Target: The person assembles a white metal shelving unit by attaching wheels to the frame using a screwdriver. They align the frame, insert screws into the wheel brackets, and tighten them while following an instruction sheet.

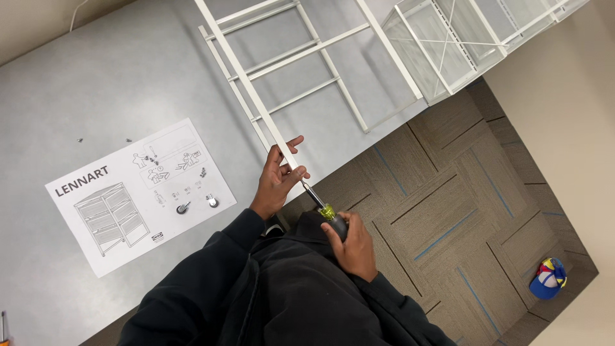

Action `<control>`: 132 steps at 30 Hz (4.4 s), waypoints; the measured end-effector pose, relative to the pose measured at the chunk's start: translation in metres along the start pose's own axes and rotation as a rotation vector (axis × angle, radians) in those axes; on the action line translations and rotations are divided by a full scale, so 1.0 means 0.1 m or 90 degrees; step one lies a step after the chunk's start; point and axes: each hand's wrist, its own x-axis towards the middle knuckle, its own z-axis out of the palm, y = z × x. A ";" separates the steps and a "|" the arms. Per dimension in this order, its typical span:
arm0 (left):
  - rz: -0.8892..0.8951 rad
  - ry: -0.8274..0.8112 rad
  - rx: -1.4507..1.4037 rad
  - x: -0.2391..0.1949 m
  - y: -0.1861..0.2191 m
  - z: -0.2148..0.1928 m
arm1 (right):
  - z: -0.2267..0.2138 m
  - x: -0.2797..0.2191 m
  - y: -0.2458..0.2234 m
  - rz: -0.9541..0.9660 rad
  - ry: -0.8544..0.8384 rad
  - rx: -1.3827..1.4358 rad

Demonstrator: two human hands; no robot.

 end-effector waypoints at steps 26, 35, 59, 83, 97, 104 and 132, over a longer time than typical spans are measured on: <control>-0.102 0.361 0.566 -0.44 -1.21 -2.45 | 0.05 0.20 0.75 0.268 -0.430 0.678; -0.317 0.406 0.798 -0.55 -1.33 -3.09 | 0.14 0.22 0.80 0.190 -0.413 0.496; -0.353 0.412 0.923 -0.74 -1.39 -3.30 | -0.07 0.09 1.03 0.120 -0.264 0.439; 0.101 0.222 0.137 0.46 0.39 1.48 | -1.56 1.26 1.45 -0.036 -0.232 0.446; -0.009 0.147 -0.050 1.07 -0.43 2.89 | -2.45 1.69 2.01 -0.079 -0.169 0.415; -0.067 0.160 -0.143 1.33 -0.66 3.01 | -2.73 1.90 2.06 -0.100 -0.160 0.413; -0.168 0.031 0.049 1.85 -0.68 2.38 | -2.91 2.34 1.73 0.140 -0.486 0.611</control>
